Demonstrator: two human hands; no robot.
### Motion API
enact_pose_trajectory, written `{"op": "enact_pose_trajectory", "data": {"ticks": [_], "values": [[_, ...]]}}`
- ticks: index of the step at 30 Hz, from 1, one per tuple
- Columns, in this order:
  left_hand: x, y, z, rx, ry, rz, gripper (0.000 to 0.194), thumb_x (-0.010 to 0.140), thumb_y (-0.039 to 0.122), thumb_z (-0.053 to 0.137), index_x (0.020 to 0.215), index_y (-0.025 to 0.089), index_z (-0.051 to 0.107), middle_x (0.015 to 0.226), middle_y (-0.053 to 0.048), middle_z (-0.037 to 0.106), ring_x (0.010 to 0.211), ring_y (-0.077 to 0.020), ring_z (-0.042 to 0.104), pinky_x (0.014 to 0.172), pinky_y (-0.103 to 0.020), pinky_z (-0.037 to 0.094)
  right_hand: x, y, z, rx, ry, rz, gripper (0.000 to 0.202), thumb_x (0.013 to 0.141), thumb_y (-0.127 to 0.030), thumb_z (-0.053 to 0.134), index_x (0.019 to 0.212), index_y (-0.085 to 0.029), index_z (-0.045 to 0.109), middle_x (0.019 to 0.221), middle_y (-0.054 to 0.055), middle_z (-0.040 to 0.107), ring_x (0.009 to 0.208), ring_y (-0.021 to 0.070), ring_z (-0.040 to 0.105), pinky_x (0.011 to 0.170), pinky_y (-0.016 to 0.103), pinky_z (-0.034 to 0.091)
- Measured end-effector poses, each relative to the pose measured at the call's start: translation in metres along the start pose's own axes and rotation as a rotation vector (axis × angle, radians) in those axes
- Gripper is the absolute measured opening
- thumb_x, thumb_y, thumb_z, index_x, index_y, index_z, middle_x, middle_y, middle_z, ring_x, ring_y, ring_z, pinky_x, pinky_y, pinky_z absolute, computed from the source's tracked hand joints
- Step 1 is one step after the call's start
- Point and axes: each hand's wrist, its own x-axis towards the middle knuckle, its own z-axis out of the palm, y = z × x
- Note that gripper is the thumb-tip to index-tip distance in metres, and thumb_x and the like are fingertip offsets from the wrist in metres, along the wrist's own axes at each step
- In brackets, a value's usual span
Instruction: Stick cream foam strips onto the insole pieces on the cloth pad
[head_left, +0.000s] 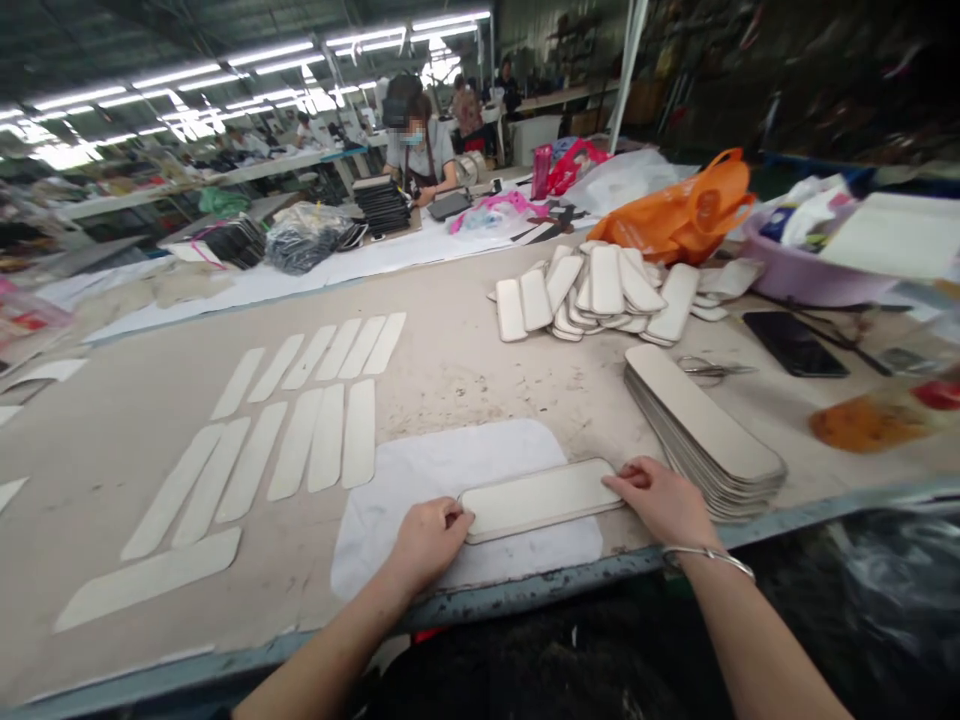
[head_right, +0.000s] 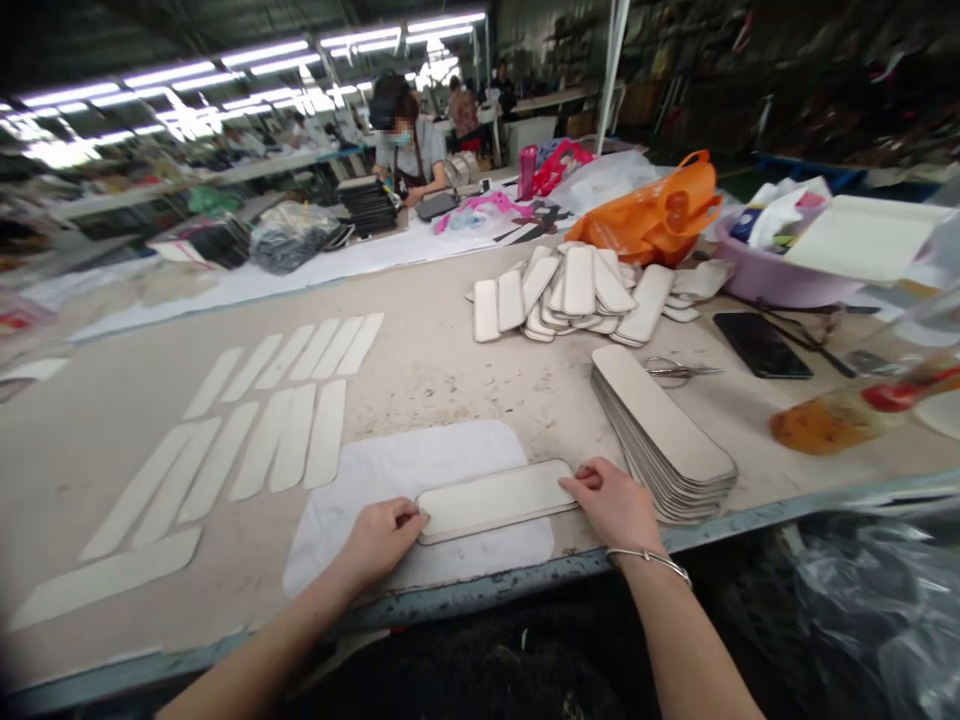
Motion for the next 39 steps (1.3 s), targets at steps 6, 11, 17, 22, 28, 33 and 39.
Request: {"op": "enact_pose_trajectory", "data": {"ticks": [6, 11, 17, 22, 28, 33, 39], "values": [[0.0, 0.0, 0.002, 0.04, 0.02, 0.004, 0.018, 0.08, 0.028, 0.054, 0.067, 0.018, 0.062, 0.061, 0.001, 0.061, 0.06, -0.0146, 0.055, 0.058, -0.025, 0.035, 0.004, 0.002, -0.002, -0.031, -0.053, 0.005, 0.029, 0.07, -0.054, 0.063, 0.078, -0.026, 0.063, 0.077, -0.002, 0.068, 0.076, 0.0206, 0.062, 0.067, 0.034, 0.04], [-0.011, -0.017, 0.004, 0.004, 0.151, 0.117, 0.016, 0.076, 0.032, 0.065, 0.074, 0.017, 0.061, 0.067, 0.0, 0.06, 0.065, -0.0154, 0.057, 0.06, -0.026, 0.043, 0.007, 0.003, -0.001, -0.054, -0.075, 0.023, 0.029, 0.071, -0.055, 0.063, 0.08, -0.028, 0.062, 0.078, -0.004, 0.068, 0.078, 0.0195, 0.062, 0.069, 0.033, 0.041], [-0.023, -0.039, 0.008, -0.035, 0.263, 0.725, 0.025, 0.085, 0.022, 0.06, 0.109, 0.017, 0.062, 0.109, -0.012, 0.063, 0.099, -0.0189, 0.058, 0.085, -0.033, 0.05, 0.007, 0.002, -0.002, -0.065, -0.088, 0.024, 0.028, 0.071, -0.054, 0.062, 0.08, -0.028, 0.061, 0.078, -0.005, 0.068, 0.078, 0.0187, 0.062, 0.068, 0.032, 0.041], [-0.017, -0.044, 0.017, -0.066, 0.284, 0.814, 0.019, 0.085, 0.015, 0.06, 0.102, 0.019, 0.066, 0.098, -0.008, 0.067, 0.088, -0.016, 0.059, 0.077, -0.03, 0.052, 0.005, -0.001, -0.003, -0.063, -0.097, 0.033, 0.027, 0.071, -0.054, 0.063, 0.08, -0.028, 0.062, 0.077, -0.005, 0.068, 0.078, 0.0187, 0.062, 0.069, 0.032, 0.041], [-0.017, -0.042, 0.018, -0.091, 0.299, 0.8, 0.018, 0.085, 0.015, 0.059, 0.099, 0.02, 0.067, 0.096, -0.007, 0.068, 0.087, -0.0157, 0.06, 0.076, -0.03, 0.053, 0.006, 0.0, -0.003, -0.047, -0.094, 0.025, 0.028, 0.07, -0.053, 0.063, 0.08, -0.027, 0.062, 0.077, -0.004, 0.069, 0.078, 0.0196, 0.063, 0.069, 0.033, 0.041], [-0.021, -0.04, 0.013, -0.065, 0.258, 0.777, 0.023, 0.084, 0.013, 0.058, 0.105, 0.019, 0.066, 0.1, -0.009, 0.066, 0.089, -0.0168, 0.061, 0.077, -0.032, 0.054, 0.005, -0.002, -0.004, -0.047, -0.09, 0.033, 0.025, 0.071, -0.051, 0.064, 0.08, -0.027, 0.062, 0.074, -0.005, 0.068, 0.076, 0.018, 0.062, 0.068, 0.032, 0.041], [-0.02, -0.044, 0.012, -0.105, 0.317, 0.75, 0.022, 0.085, 0.013, 0.057, 0.104, 0.019, 0.066, 0.099, -0.008, 0.068, 0.089, -0.0156, 0.064, 0.079, -0.028, 0.056, 0.001, -0.006, -0.005, 0.012, -0.065, 0.011, 0.019, 0.074, -0.044, 0.064, 0.083, -0.027, 0.063, 0.074, -0.006, 0.069, 0.078, 0.0174, 0.063, 0.071, 0.03, 0.041]]}}
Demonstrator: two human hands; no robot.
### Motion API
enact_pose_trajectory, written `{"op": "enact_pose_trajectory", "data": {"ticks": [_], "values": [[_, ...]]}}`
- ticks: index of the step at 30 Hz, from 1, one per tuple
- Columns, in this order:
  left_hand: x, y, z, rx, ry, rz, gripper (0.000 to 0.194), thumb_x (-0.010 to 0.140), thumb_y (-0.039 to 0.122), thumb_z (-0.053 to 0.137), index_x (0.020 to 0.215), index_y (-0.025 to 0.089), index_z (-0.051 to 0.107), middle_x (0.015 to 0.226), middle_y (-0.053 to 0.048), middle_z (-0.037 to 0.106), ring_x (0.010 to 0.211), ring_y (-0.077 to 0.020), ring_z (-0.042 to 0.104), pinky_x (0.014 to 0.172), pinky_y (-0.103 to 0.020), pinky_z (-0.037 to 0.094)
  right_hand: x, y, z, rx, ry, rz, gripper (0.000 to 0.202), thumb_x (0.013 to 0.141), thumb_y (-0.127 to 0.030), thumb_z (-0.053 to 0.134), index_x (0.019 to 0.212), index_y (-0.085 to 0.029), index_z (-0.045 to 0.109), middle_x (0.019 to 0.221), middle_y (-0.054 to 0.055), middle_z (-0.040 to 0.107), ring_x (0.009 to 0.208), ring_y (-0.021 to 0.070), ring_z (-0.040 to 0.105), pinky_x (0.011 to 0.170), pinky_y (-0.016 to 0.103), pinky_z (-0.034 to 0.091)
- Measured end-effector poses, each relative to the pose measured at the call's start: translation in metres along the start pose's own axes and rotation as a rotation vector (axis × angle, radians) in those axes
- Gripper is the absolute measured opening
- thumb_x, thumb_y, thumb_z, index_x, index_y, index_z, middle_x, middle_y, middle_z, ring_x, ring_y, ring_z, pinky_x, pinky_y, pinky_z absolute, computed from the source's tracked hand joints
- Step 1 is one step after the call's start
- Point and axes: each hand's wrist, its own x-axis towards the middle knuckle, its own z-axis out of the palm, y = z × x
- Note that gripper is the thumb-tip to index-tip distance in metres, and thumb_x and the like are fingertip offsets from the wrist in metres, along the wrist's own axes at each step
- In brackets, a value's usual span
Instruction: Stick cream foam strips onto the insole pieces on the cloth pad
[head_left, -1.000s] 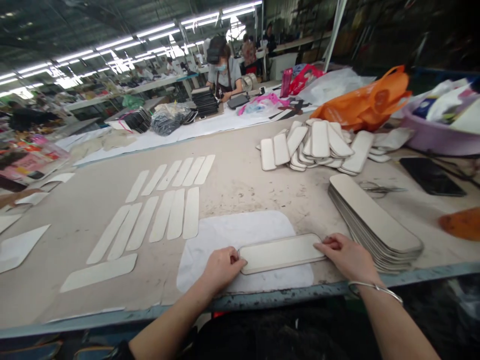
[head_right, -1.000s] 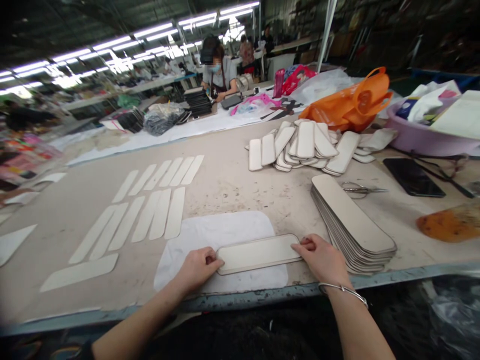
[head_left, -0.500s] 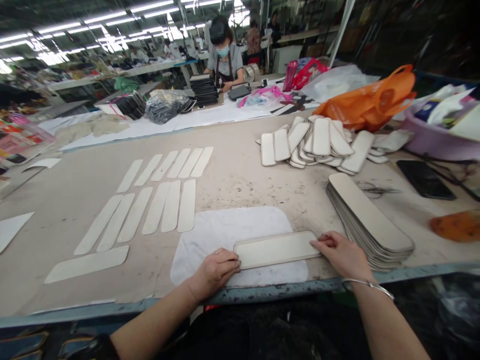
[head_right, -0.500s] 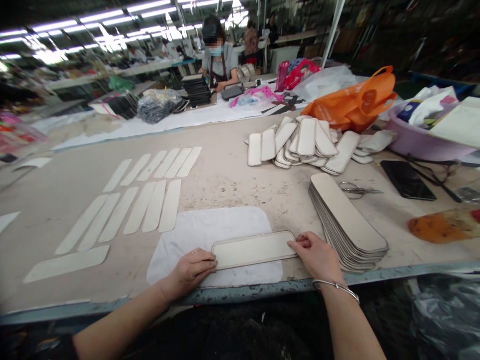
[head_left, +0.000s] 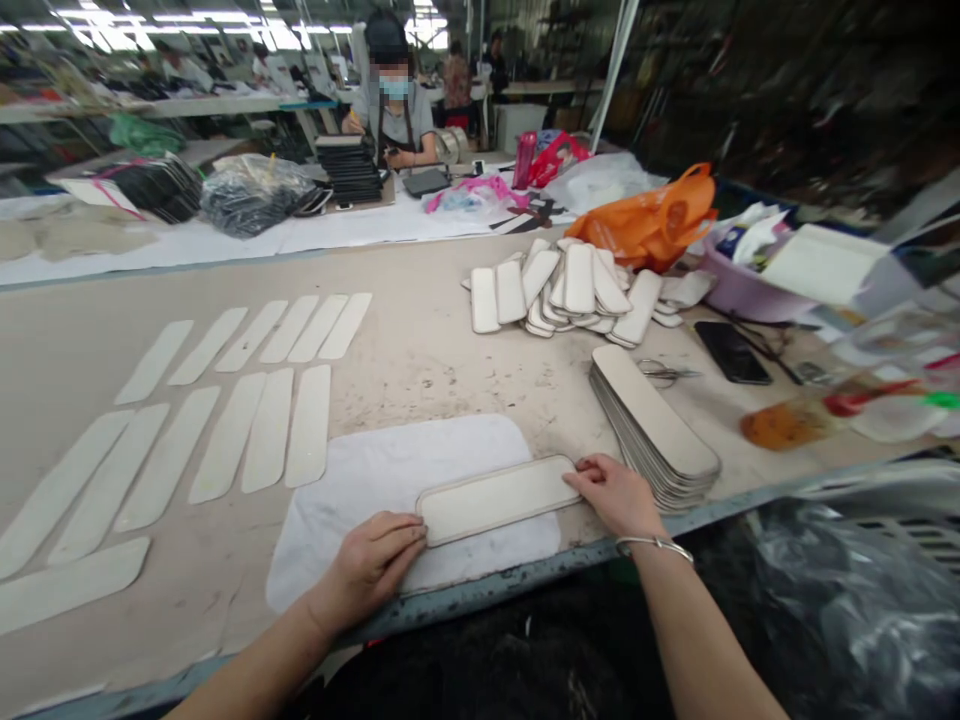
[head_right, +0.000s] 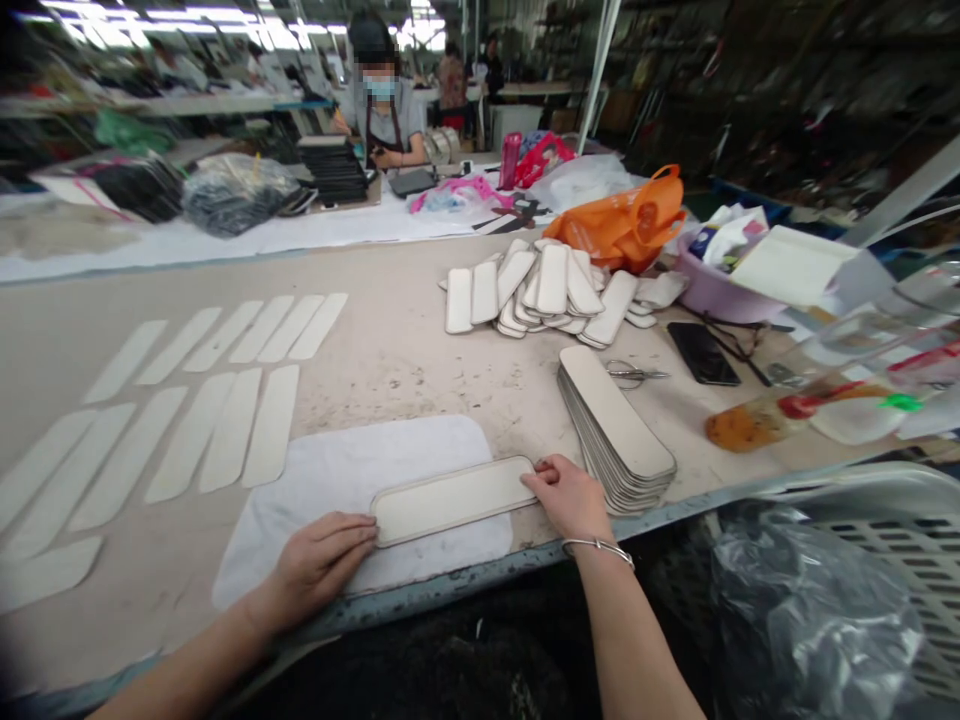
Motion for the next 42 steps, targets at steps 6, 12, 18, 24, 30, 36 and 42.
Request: {"op": "enact_pose_trajectory", "data": {"ticks": [6, 12, 18, 24, 30, 36, 42], "values": [[0.015, -0.008, 0.005, 0.116, 0.092, -0.134, 0.018, 0.084, 0.025, 0.059, 0.095, 0.015, 0.069, 0.09, -0.008, 0.067, 0.085, -0.0164, 0.065, 0.074, -0.025, 0.058, 0.0, -0.001, 0.0, 0.004, 0.009, -0.01, 0.019, 0.074, -0.042, 0.064, 0.085, -0.027, 0.063, 0.075, -0.006, 0.07, 0.079, 0.0173, 0.063, 0.072, 0.03, 0.041], [0.024, -0.008, 0.008, 0.135, 0.048, -0.227, 0.018, 0.085, 0.028, 0.058, 0.092, 0.016, 0.07, 0.087, -0.006, 0.065, 0.078, -0.0146, 0.065, 0.068, -0.024, 0.057, 0.002, 0.003, 0.002, -0.036, -0.01, 0.015, 0.026, 0.074, -0.049, 0.062, 0.089, -0.028, 0.063, 0.076, -0.005, 0.069, 0.079, 0.0187, 0.063, 0.07, 0.032, 0.041], [0.027, -0.008, 0.006, 0.09, 0.044, -0.27, 0.012, 0.081, 0.025, 0.062, 0.087, 0.017, 0.069, 0.084, -0.004, 0.064, 0.074, -0.0138, 0.064, 0.066, -0.025, 0.056, 0.003, 0.007, 0.003, -0.034, -0.004, -0.003, 0.028, 0.073, -0.051, 0.061, 0.088, -0.028, 0.063, 0.077, -0.005, 0.069, 0.078, 0.0195, 0.063, 0.07, 0.033, 0.042], [0.024, -0.009, 0.006, 0.076, 0.011, -0.346, 0.015, 0.079, 0.022, 0.064, 0.093, 0.017, 0.063, 0.082, -0.001, 0.061, 0.055, -0.0083, 0.055, 0.055, -0.023, 0.053, 0.004, 0.008, 0.004, -0.023, -0.003, -0.004, 0.027, 0.073, -0.05, 0.062, 0.087, -0.028, 0.063, 0.077, -0.005, 0.069, 0.078, 0.0191, 0.064, 0.069, 0.032, 0.042], [0.014, -0.008, 0.006, 0.035, 0.051, -0.121, 0.016, 0.086, 0.017, 0.057, 0.098, 0.019, 0.068, 0.093, -0.006, 0.06, 0.081, -0.0125, 0.062, 0.069, -0.021, 0.054, 0.002, 0.004, 0.002, 0.024, 0.004, -0.011, 0.023, 0.074, -0.044, 0.063, 0.089, -0.026, 0.064, 0.076, -0.003, 0.07, 0.078, 0.019, 0.064, 0.069, 0.031, 0.043], [0.012, -0.009, 0.007, 0.028, -0.007, -0.036, 0.016, 0.086, 0.018, 0.057, 0.097, 0.02, 0.068, 0.089, -0.005, 0.06, 0.081, -0.0136, 0.062, 0.07, -0.022, 0.056, 0.0, -0.001, -0.001, 0.073, 0.033, -0.039, 0.017, 0.074, -0.038, 0.065, 0.084, -0.025, 0.064, 0.075, -0.003, 0.07, 0.077, 0.0186, 0.064, 0.07, 0.03, 0.042], [0.015, -0.008, 0.006, 0.043, -0.017, -0.01, 0.016, 0.086, 0.017, 0.056, 0.096, 0.018, 0.068, 0.092, -0.007, 0.062, 0.084, -0.0147, 0.063, 0.071, -0.023, 0.057, 0.001, -0.001, -0.001, 0.068, 0.029, -0.049, 0.014, 0.073, -0.036, 0.065, 0.081, -0.025, 0.063, 0.072, -0.004, 0.07, 0.075, 0.0178, 0.063, 0.068, 0.03, 0.042]]}}
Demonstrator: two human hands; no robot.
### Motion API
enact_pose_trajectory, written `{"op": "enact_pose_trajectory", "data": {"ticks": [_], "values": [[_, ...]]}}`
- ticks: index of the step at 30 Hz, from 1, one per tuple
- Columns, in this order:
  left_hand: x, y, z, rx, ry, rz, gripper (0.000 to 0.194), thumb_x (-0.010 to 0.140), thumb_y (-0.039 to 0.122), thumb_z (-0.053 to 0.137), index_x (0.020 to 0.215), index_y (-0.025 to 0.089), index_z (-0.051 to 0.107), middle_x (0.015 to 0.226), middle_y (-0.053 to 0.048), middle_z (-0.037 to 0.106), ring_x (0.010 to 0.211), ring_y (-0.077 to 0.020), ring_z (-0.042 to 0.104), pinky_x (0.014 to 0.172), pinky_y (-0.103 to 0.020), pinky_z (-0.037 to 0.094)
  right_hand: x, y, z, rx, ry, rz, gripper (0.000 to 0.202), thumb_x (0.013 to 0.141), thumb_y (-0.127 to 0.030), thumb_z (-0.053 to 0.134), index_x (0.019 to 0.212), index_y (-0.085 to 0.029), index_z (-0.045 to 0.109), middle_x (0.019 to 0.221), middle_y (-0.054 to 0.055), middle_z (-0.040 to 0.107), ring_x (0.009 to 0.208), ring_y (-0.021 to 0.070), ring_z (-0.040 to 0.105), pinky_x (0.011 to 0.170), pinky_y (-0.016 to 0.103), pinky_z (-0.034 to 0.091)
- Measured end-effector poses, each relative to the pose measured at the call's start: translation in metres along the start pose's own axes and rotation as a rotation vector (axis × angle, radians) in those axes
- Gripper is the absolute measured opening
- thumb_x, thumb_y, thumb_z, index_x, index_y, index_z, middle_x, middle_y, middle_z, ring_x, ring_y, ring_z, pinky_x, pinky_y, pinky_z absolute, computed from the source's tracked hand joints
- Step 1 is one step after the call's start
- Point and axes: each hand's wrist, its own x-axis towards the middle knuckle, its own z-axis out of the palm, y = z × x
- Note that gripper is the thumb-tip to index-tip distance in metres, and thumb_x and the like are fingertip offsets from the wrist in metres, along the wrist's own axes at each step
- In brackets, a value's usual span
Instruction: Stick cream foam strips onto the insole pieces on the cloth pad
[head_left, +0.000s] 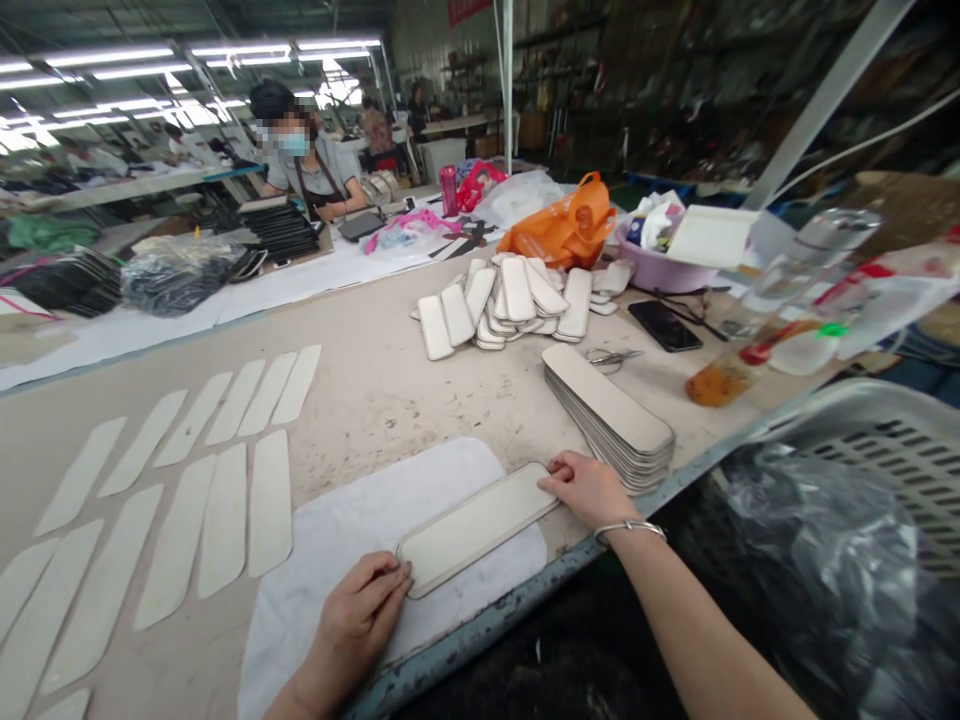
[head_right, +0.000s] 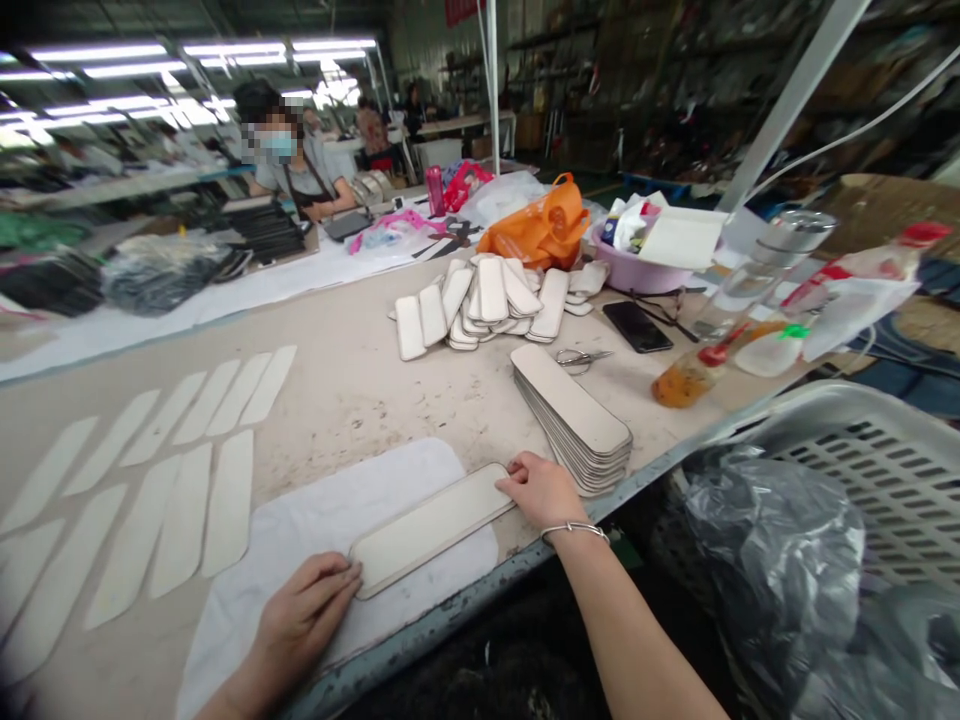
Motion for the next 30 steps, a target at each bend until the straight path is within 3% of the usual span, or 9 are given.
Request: {"op": "enact_pose_trajectory", "data": {"ticks": [7, 22, 25, 27, 30], "values": [[0.0, -0.001, 0.002, 0.069, 0.057, 0.105, 0.017, 0.084, 0.015, 0.058, 0.097, 0.019, 0.068, 0.1, -0.008, 0.068, 0.09, -0.017, 0.066, 0.078, -0.029, 0.058, 0.001, -0.001, 0.0, -0.01, 0.0, 0.005, 0.013, 0.073, -0.034, 0.065, 0.081, -0.025, 0.064, 0.071, -0.004, 0.07, 0.074, 0.0169, 0.063, 0.066, 0.029, 0.041], [0.001, -0.001, 0.003, 0.051, 0.067, 0.081, 0.015, 0.085, 0.017, 0.056, 0.092, 0.019, 0.069, 0.096, -0.009, 0.069, 0.089, -0.0179, 0.067, 0.077, -0.029, 0.06, -0.004, -0.009, 0.0, -0.128, 0.025, -0.018, 0.012, 0.076, -0.032, 0.061, 0.083, -0.023, 0.061, 0.069, -0.001, 0.067, 0.072, 0.0185, 0.062, 0.067, 0.03, 0.043], [0.001, -0.001, 0.003, 0.055, 0.089, 0.101, 0.015, 0.084, 0.018, 0.056, 0.092, 0.02, 0.069, 0.095, -0.008, 0.069, 0.088, -0.0177, 0.067, 0.077, -0.029, 0.06, -0.013, -0.02, 0.0, -0.218, 0.105, -0.022, 0.017, 0.08, -0.031, 0.057, 0.092, -0.019, 0.061, 0.085, 0.008, 0.067, 0.082, 0.0239, 0.062, 0.074, 0.034, 0.045], [0.001, -0.002, 0.003, 0.058, 0.103, 0.117, 0.015, 0.084, 0.018, 0.056, 0.092, 0.021, 0.069, 0.095, -0.008, 0.069, 0.087, -0.0177, 0.067, 0.077, -0.029, 0.06, -0.023, -0.031, 0.005, -0.263, 0.178, -0.057, 0.029, 0.085, -0.031, 0.05, 0.108, -0.015, 0.059, 0.103, 0.015, 0.064, 0.096, 0.0276, 0.059, 0.084, 0.038, 0.044], [0.001, -0.004, 0.004, 0.064, 0.113, 0.135, 0.015, 0.084, 0.019, 0.056, 0.091, 0.021, 0.069, 0.094, -0.007, 0.069, 0.086, -0.0176, 0.068, 0.076, -0.028, 0.06, -0.045, -0.055, 0.027, -0.267, 0.175, -0.305, 0.052, 0.09, -0.036, 0.045, 0.135, -0.008, 0.041, 0.13, 0.018, 0.051, 0.122, 0.0294, 0.044, 0.104, 0.04, 0.034]]}}
